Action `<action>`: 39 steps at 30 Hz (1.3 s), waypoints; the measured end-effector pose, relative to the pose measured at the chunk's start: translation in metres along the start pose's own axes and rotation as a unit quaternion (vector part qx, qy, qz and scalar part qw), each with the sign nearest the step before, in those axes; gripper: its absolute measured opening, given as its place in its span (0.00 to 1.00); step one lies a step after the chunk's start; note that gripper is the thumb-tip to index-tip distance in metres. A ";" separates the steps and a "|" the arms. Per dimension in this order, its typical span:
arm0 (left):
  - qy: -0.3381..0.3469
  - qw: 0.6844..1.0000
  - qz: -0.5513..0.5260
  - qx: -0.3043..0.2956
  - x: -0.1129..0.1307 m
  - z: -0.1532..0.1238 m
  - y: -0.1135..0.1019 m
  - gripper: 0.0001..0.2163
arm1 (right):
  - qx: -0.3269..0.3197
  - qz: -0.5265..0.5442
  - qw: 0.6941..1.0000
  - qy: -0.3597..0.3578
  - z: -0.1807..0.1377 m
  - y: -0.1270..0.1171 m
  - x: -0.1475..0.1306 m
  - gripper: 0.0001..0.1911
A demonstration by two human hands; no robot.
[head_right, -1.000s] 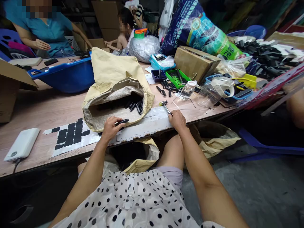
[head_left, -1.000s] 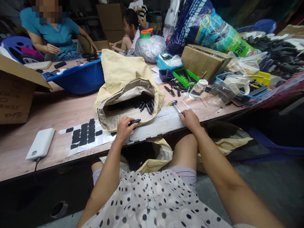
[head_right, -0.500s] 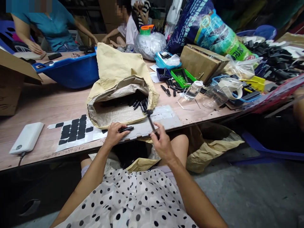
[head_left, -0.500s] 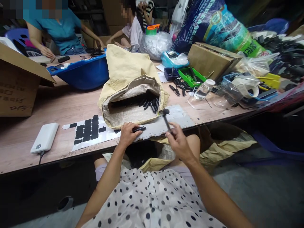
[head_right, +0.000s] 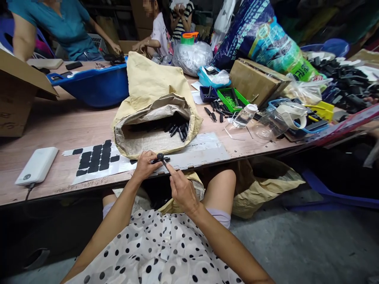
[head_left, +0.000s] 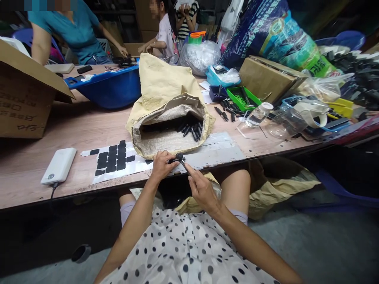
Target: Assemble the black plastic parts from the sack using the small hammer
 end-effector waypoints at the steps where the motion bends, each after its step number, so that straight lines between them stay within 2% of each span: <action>1: 0.000 1.000 0.000 0.000 0.000 0.000 0.000 0.06 | -0.006 -0.013 1.000 0.007 -0.001 0.002 0.001 0.28; 4: 0.000 1.000 0.001 0.003 0.000 0.000 0.000 0.06 | -0.008 -0.023 1.000 0.016 0.000 0.001 0.002 0.28; 9: -0.001 1.000 0.000 0.008 0.000 0.001 -0.001 0.07 | 0.023 -0.017 0.999 0.017 0.001 -0.008 0.001 0.27; 15: 0.001 1.000 0.007 0.013 -0.001 0.001 -0.001 0.07 | 0.013 -0.043 0.998 0.040 -0.003 -0.005 0.009 0.27; 19: 0.006 1.000 0.011 0.014 0.001 -0.001 -0.002 0.07 | 0.058 -0.060 0.993 0.086 0.008 -0.026 0.016 0.27; 22: 0.015 1.000 0.015 0.017 0.004 -0.002 -0.005 0.09 | 0.085 -0.145 0.971 0.171 0.024 -0.057 0.033 0.29; 25: 0.023 0.999 0.017 0.018 0.006 -0.003 -0.007 0.09 | 0.088 -0.258 0.927 0.257 0.040 -0.086 0.060 0.29; 28: 0.026 0.999 0.029 0.016 0.006 -0.003 -0.007 0.08 | 0.066 -0.336 0.895 0.285 0.056 -0.101 0.086 0.28; 33: 0.025 0.999 0.043 0.010 0.005 -0.003 -0.007 0.08 | 0.034 -0.380 0.897 0.225 0.083 -0.097 0.103 0.26; 39: 0.063 0.997 0.029 0.025 0.004 -0.004 -0.012 0.06 | 0.029 -0.382 0.889 0.251 0.096 -0.081 0.102 0.26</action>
Point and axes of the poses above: each hand's wrist, its own z-axis towards the middle knuckle, its own y-axis out of the palm, x = y × z, the point moved 5 cm from there along z, towards the middle knuckle, and after that the axes turned 2 degrees about x, right-handed, at the moved point
